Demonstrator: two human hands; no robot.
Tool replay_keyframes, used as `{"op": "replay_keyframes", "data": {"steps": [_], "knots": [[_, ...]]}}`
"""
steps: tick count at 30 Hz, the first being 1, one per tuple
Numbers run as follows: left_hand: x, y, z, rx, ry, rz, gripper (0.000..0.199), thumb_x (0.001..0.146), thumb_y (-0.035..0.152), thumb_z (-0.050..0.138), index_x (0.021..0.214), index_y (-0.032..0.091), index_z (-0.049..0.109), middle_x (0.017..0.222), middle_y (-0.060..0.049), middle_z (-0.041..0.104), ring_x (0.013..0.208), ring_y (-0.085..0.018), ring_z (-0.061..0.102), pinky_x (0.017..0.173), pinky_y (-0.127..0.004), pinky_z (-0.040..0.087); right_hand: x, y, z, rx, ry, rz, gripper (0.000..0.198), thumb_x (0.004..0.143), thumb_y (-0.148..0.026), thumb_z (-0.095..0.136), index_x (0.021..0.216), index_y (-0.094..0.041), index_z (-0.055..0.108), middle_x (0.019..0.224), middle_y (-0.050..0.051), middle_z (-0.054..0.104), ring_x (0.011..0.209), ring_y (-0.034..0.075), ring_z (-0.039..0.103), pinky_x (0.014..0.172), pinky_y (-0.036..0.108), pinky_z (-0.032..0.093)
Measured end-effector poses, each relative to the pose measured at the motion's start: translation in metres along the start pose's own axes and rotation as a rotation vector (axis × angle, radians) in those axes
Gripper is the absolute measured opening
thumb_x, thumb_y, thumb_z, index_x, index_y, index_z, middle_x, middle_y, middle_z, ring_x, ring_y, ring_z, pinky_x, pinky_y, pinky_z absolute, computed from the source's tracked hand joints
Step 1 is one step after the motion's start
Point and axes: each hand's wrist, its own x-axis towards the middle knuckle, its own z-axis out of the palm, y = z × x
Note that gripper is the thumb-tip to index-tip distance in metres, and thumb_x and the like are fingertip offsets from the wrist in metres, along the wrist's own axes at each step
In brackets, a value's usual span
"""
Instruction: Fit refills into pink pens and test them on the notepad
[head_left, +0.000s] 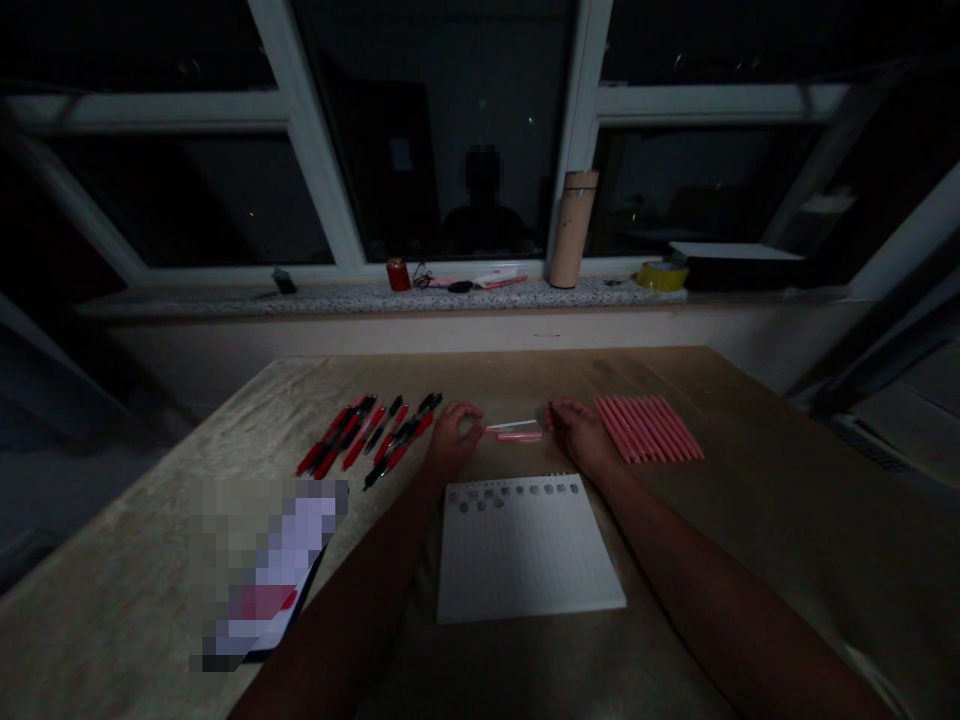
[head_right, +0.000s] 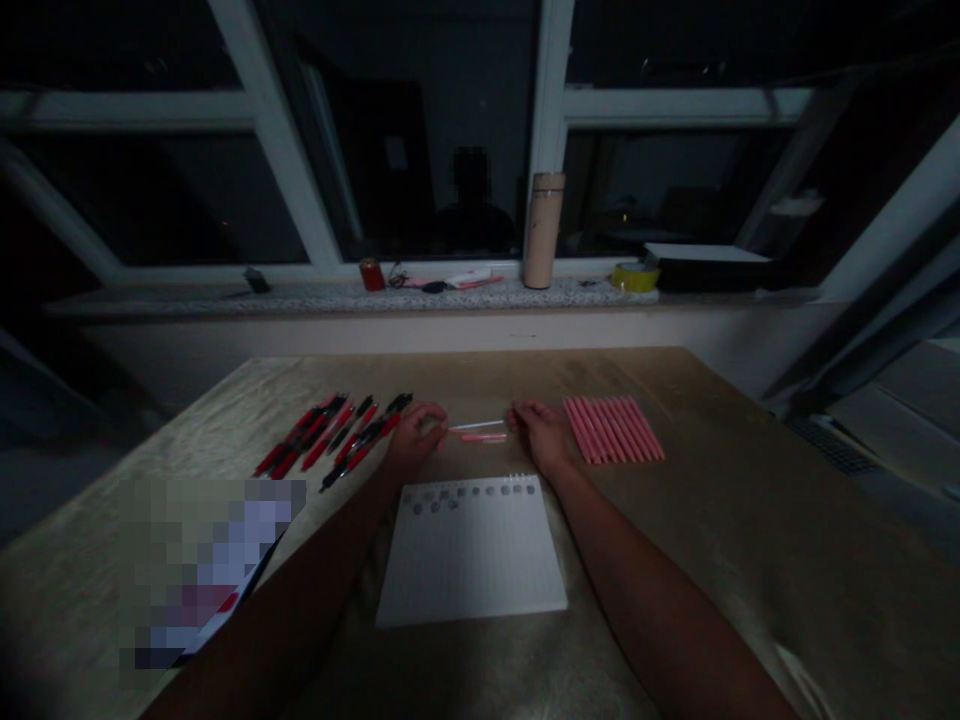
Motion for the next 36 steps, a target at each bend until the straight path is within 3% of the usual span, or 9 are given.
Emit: {"op": "replay_keyframes", "data": {"steps": [5,9,15,20,25,36], "knots": [[-0.003,0.008,0.004,0.326,-0.094,-0.012,0.011,0.075,0.020,0.054,0.082,0.018,0.061,0.094,-0.005,0.059,0.096,-0.020,0.051,0.088,-0.036,0.038,-0.008,0.003,0.007,-0.583,-0.269,-0.224,0.014,0.073,-0.029,0.061,0.081,-0.019,0.065,0.072,0.000,0.063,0.065,0.014,0.055,0.062,0.025,0.042],[-0.006,0.011,0.004,0.473,-0.135,-0.010,0.016,0.076,0.018,0.052,0.088,0.019,0.063,0.099,-0.006,0.057,0.099,-0.021,0.049,0.089,-0.037,0.035,-0.012,0.000,0.012,-0.813,-0.389,-0.338,0.012,0.074,-0.020,0.058,0.080,-0.018,0.067,0.076,0.003,0.064,0.071,0.015,0.056,0.066,0.026,0.042],[-0.005,0.011,0.003,0.543,-0.189,0.045,0.018,0.079,0.022,0.052,0.091,0.020,0.066,0.106,-0.007,0.055,0.102,-0.023,0.047,0.088,-0.039,0.034,-0.014,-0.006,0.013,-0.846,-0.470,-0.376,0.013,0.073,-0.014,0.057,0.079,-0.018,0.068,0.074,0.003,0.063,0.073,0.015,0.056,0.069,0.026,0.042],[-0.004,0.015,0.002,0.585,-0.218,0.092,0.017,0.079,0.024,0.052,0.088,0.021,0.067,0.109,-0.008,0.055,0.106,-0.025,0.046,0.087,-0.041,0.033,-0.014,-0.008,0.014,-0.843,-0.504,-0.508,0.018,0.077,-0.020,0.059,0.093,-0.022,0.068,0.096,0.006,0.065,0.093,0.020,0.056,0.085,0.035,0.040],[-0.004,0.017,0.003,0.604,-0.223,0.079,0.014,0.079,0.022,0.052,0.085,0.020,0.065,0.106,-0.008,0.056,0.104,-0.026,0.047,0.086,-0.042,0.033,-0.014,-0.007,0.015,-0.957,-0.573,-0.558,0.024,0.083,-0.028,0.056,0.104,-0.023,0.066,0.109,0.007,0.063,0.103,0.022,0.053,0.091,0.038,0.038],[-0.004,0.017,0.007,0.640,-0.221,0.068,0.014,0.082,0.022,0.050,0.084,0.017,0.063,0.107,-0.011,0.057,0.103,-0.027,0.047,0.086,-0.043,0.033,-0.014,-0.006,0.016,-1.047,-0.607,-0.556,0.025,0.086,-0.035,0.053,0.101,-0.023,0.068,0.105,0.008,0.065,0.100,0.022,0.053,0.089,0.038,0.037]]}}
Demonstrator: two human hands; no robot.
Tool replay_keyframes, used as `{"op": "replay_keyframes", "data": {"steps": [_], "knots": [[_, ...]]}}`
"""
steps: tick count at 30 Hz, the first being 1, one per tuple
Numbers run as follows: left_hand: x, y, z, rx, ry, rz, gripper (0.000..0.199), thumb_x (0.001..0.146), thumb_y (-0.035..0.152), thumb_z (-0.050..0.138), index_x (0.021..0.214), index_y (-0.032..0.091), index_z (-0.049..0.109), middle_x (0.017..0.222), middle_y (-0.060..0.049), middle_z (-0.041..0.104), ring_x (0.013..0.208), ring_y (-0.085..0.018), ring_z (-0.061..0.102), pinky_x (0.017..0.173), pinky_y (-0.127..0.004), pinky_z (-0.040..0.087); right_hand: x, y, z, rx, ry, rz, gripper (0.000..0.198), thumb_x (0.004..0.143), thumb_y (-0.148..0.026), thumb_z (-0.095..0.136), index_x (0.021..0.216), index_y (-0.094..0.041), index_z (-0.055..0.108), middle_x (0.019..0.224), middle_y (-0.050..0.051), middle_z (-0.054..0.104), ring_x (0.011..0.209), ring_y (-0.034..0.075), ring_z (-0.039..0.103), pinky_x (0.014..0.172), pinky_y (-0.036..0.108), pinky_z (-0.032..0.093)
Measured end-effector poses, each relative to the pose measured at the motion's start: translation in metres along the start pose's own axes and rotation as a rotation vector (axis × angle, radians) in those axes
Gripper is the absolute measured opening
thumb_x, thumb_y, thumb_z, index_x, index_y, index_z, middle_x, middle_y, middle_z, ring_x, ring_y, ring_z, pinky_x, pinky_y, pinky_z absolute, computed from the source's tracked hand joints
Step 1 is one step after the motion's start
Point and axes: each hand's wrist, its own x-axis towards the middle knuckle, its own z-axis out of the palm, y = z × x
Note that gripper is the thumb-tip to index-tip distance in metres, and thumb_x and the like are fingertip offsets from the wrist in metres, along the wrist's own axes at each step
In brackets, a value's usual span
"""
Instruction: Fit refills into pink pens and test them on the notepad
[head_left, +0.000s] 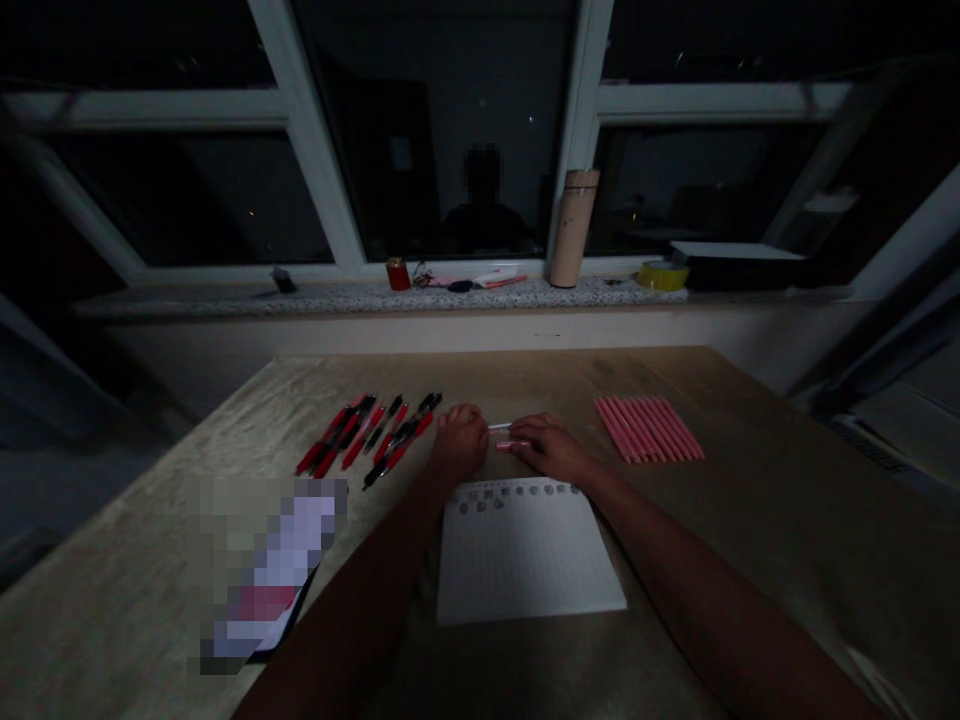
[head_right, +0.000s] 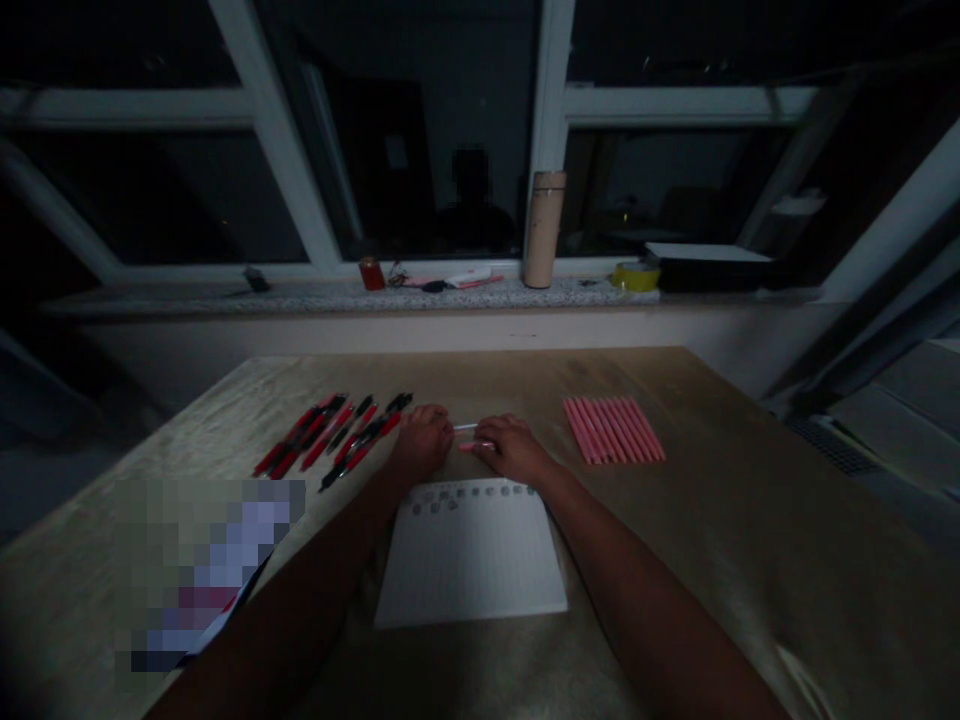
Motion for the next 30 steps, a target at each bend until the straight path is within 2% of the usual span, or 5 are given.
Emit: {"op": "replay_keyframes", "data": {"steps": [30], "knots": [[0.0014,-0.0028,0.0001,-0.059,-0.048,0.026,0.014,0.084,0.023,0.051,0.088,0.019,0.063,0.109,-0.008,0.057,0.105,-0.024,0.046,0.089,-0.041,0.032,-0.0011,0.0000,-0.0002,0.054,-0.005,0.019,0.025,0.086,-0.037,0.054,0.103,-0.026,0.068,0.104,0.007,0.065,0.100,0.022,0.054,0.090,0.039,0.035]]}}
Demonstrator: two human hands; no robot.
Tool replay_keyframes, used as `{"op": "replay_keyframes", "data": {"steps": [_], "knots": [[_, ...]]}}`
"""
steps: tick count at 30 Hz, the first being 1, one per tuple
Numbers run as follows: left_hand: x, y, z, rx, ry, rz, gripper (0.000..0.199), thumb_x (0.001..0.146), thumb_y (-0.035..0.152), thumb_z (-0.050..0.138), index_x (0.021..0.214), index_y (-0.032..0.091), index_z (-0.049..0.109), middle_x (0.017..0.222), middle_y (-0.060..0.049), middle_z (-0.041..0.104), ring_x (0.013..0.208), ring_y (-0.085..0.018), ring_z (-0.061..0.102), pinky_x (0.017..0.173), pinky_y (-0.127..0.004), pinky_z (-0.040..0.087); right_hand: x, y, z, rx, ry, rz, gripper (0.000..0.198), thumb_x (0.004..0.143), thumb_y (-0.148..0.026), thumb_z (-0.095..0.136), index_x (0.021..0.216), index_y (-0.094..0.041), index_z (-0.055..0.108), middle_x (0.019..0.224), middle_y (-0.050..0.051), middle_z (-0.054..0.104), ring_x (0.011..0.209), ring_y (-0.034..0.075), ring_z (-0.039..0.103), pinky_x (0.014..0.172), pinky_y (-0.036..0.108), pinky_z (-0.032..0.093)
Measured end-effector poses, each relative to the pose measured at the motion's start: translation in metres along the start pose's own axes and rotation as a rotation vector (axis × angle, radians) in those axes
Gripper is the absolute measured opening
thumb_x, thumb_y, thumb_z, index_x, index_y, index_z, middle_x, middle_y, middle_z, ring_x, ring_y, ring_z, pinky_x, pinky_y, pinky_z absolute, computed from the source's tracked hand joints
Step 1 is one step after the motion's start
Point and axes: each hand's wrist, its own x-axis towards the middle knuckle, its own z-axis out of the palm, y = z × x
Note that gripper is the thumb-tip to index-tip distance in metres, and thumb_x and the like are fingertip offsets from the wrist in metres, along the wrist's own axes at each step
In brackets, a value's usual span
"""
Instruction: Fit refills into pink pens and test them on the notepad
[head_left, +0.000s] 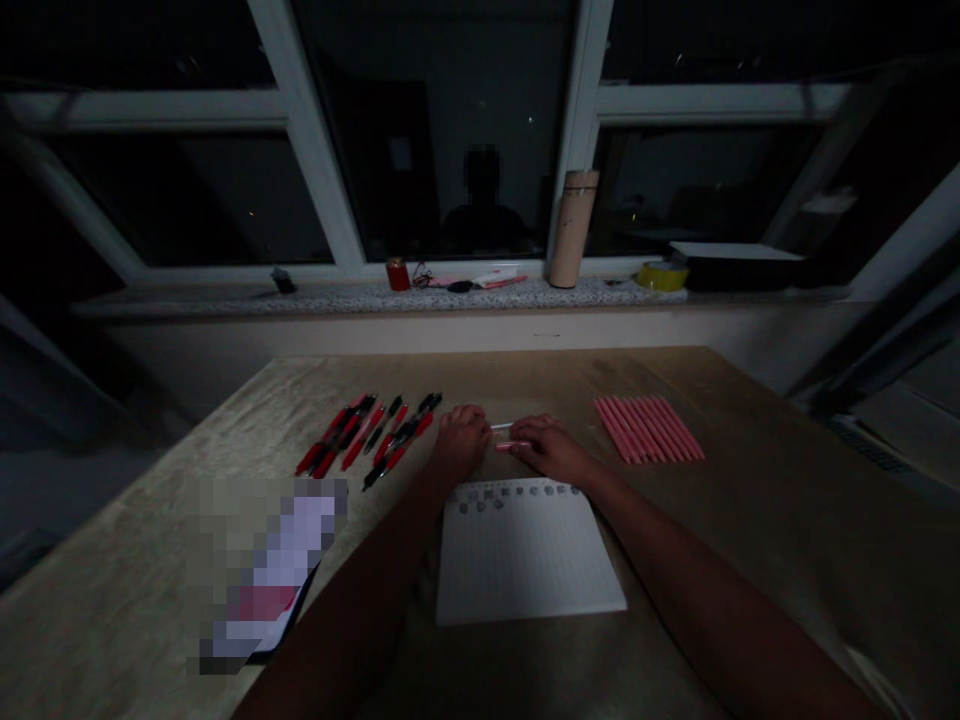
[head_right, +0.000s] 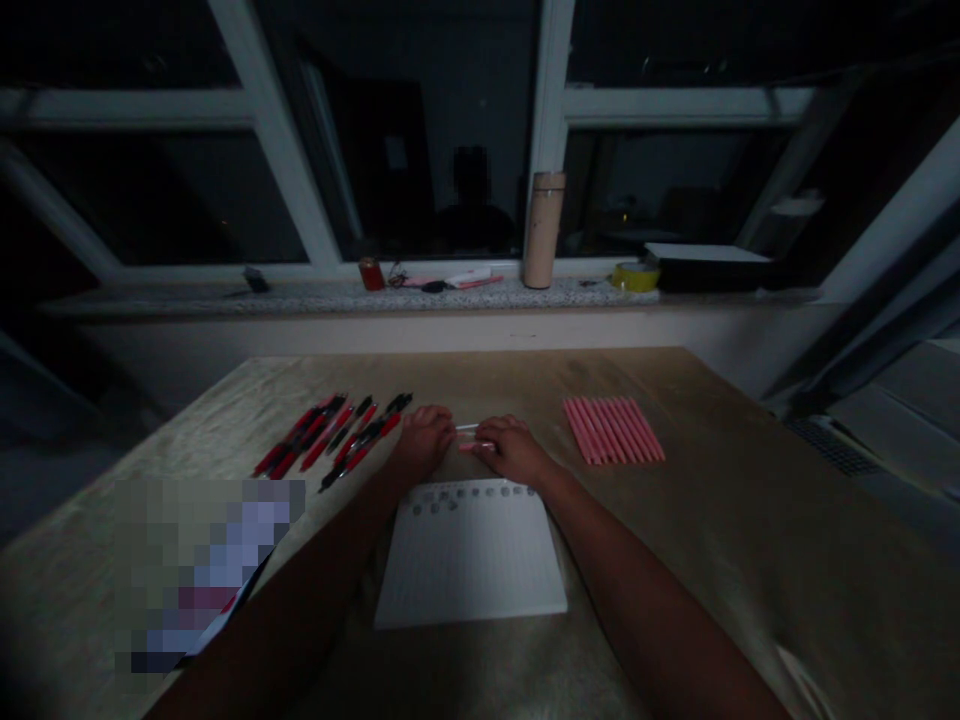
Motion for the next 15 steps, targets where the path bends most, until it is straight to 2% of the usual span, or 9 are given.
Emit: {"op": "replay_keyframes", "data": {"steps": [15], "knots": [[-0.0004,-0.0002,0.0000,-0.015,0.031,0.023,0.011,0.082,0.024,0.054,0.086,0.019,0.062,0.105,-0.008,0.059,0.102,-0.024,0.047,0.087,-0.040,0.033,-0.0009,-0.0006,-0.0002,-0.055,-0.009,-0.003,0.024,0.086,-0.037,0.052,0.101,-0.025,0.068,0.101,0.007,0.065,0.095,0.021,0.054,0.087,0.038,0.037]]}}
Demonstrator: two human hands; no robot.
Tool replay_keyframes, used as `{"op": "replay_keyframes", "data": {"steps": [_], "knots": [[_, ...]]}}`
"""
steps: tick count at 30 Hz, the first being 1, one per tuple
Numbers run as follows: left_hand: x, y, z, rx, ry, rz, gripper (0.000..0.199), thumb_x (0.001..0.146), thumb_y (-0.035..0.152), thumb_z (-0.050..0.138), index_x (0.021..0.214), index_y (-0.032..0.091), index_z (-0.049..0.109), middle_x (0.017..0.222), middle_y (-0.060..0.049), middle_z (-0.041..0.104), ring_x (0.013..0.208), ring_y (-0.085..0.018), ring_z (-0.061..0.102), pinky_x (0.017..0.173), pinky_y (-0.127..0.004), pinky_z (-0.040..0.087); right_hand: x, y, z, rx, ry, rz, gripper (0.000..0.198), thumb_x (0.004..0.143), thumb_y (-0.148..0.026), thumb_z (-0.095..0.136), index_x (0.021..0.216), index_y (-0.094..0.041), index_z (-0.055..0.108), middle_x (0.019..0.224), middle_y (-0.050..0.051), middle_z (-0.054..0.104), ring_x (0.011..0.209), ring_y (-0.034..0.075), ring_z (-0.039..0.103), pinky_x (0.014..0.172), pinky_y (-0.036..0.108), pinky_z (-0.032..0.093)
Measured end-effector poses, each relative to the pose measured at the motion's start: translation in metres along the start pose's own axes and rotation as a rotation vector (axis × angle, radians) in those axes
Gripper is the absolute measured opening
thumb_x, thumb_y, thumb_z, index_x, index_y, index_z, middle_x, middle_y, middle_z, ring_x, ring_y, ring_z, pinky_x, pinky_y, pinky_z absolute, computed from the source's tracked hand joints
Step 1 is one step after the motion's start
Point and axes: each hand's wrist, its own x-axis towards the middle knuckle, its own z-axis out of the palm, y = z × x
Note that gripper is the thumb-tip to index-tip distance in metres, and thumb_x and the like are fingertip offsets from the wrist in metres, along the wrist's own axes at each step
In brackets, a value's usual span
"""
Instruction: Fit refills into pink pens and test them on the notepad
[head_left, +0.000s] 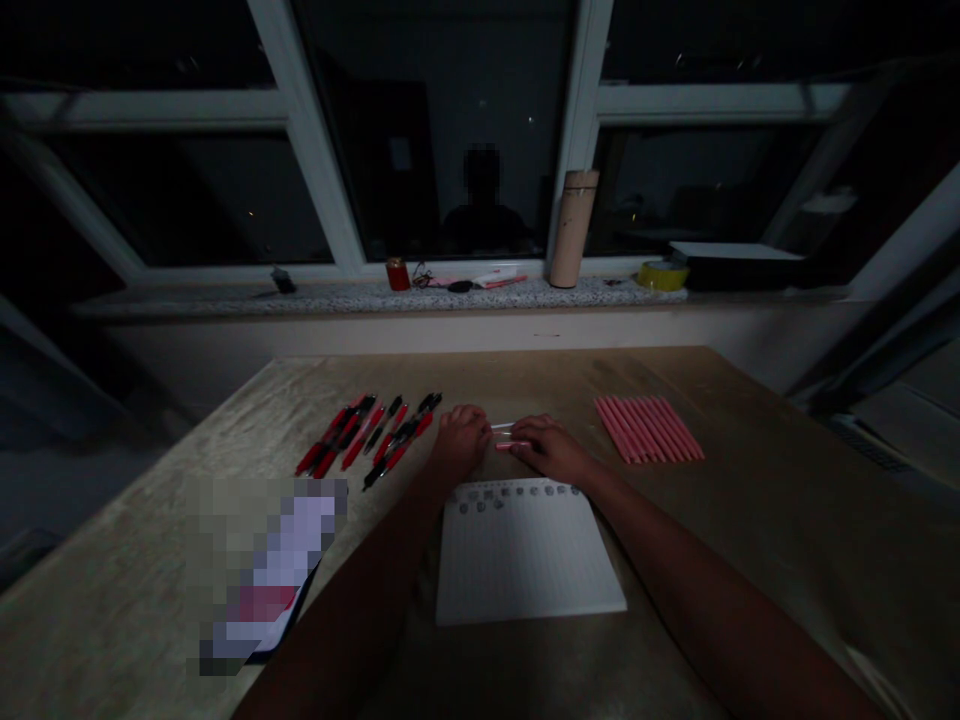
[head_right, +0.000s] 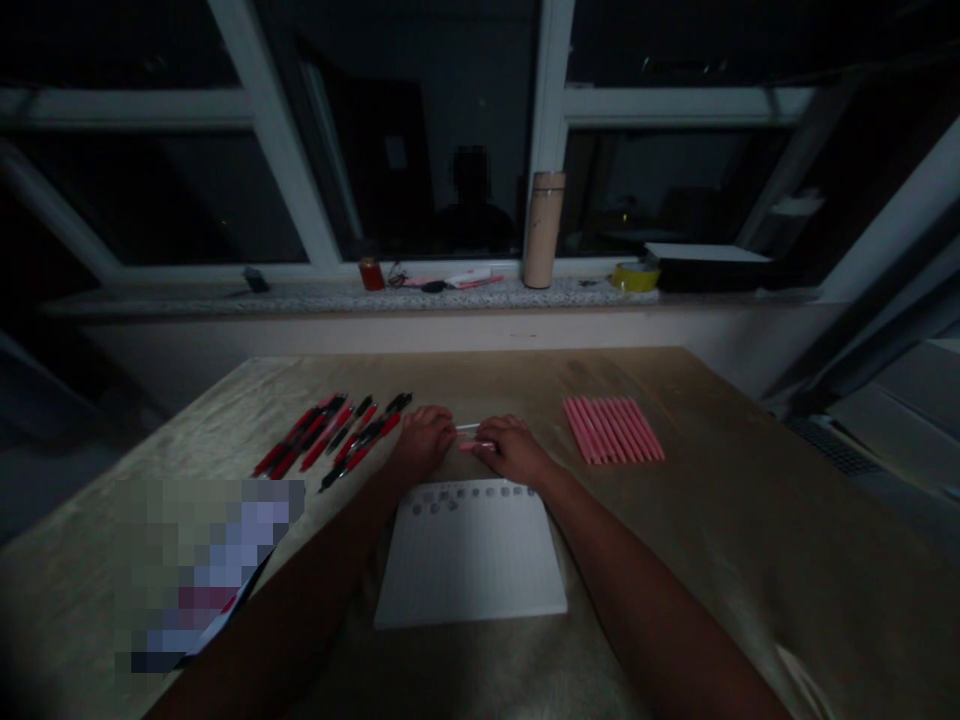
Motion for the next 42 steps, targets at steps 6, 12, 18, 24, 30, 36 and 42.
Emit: {"op": "replay_keyframes", "data": {"steps": [6,12,18,24,30,36,42], "knots": [[0.0003,0.0006,-0.0002,0.011,-0.001,0.009,0.010,0.082,0.023,0.054,0.086,0.018,0.062,0.104,-0.007,0.059,0.101,-0.023,0.048,0.086,-0.039,0.033,0.0003,-0.0012,-0.0002,0.020,0.010,0.000,0.023,0.086,-0.036,0.053,0.099,-0.024,0.068,0.099,0.007,0.065,0.094,0.021,0.054,0.087,0.037,0.036],[0.0001,0.0018,-0.0008,0.050,-0.037,0.004,0.011,0.084,0.025,0.053,0.086,0.018,0.062,0.104,-0.006,0.059,0.101,-0.022,0.047,0.086,-0.038,0.033,-0.0001,-0.0014,0.0003,-0.031,0.006,-0.022,0.023,0.087,-0.035,0.052,0.098,-0.021,0.068,0.098,0.007,0.064,0.094,0.020,0.054,0.086,0.035,0.036],[0.0006,0.0027,-0.0016,0.011,-0.056,0.003,0.011,0.084,0.025,0.054,0.086,0.019,0.062,0.104,-0.005,0.059,0.101,-0.021,0.047,0.085,-0.037,0.032,-0.0011,-0.0013,-0.0004,-0.064,-0.004,-0.011,0.025,0.088,-0.037,0.052,0.102,-0.023,0.066,0.101,0.006,0.064,0.096,0.020,0.053,0.087,0.036,0.036],[0.0006,0.0011,0.0003,-0.022,-0.054,0.022,0.012,0.084,0.028,0.055,0.086,0.019,0.063,0.104,-0.004,0.059,0.102,-0.021,0.047,0.087,-0.037,0.032,-0.0015,-0.0007,0.0005,-0.038,0.004,-0.014,0.025,0.086,-0.036,0.055,0.105,-0.023,0.065,0.105,0.007,0.064,0.098,0.021,0.053,0.087,0.037,0.036],[-0.0013,-0.0007,0.0017,-0.026,-0.035,0.019,0.018,0.083,0.033,0.056,0.091,0.019,0.064,0.104,-0.005,0.058,0.102,-0.021,0.047,0.087,-0.038,0.032,-0.0026,-0.0013,0.0001,-0.033,0.015,-0.002,0.024,0.086,-0.037,0.055,0.101,-0.022,0.065,0.101,0.007,0.064,0.095,0.021,0.053,0.085,0.036,0.036],[-0.0005,0.0013,-0.0009,-0.021,-0.055,0.019,0.015,0.083,0.029,0.056,0.087,0.020,0.067,0.108,-0.005,0.058,0.105,-0.022,0.046,0.088,-0.039,0.031,-0.0020,-0.0014,0.0004,-0.038,0.009,0.006,0.022,0.085,-0.036,0.055,0.099,-0.021,0.065,0.097,0.006,0.065,0.094,0.020,0.054,0.084,0.036,0.037],[0.0023,0.0027,-0.0023,-0.031,-0.085,0.009,0.014,0.083,0.027,0.056,0.084,0.022,0.069,0.109,-0.004,0.059,0.105,-0.021,0.046,0.089,-0.039,0.031,-0.0021,-0.0043,-0.0008,-0.004,-0.010,-0.024,0.024,0.087,-0.032,0.053,0.106,-0.022,0.064,0.101,0.006,0.067,0.093,0.020,0.057,0.084,0.035,0.038]]}}
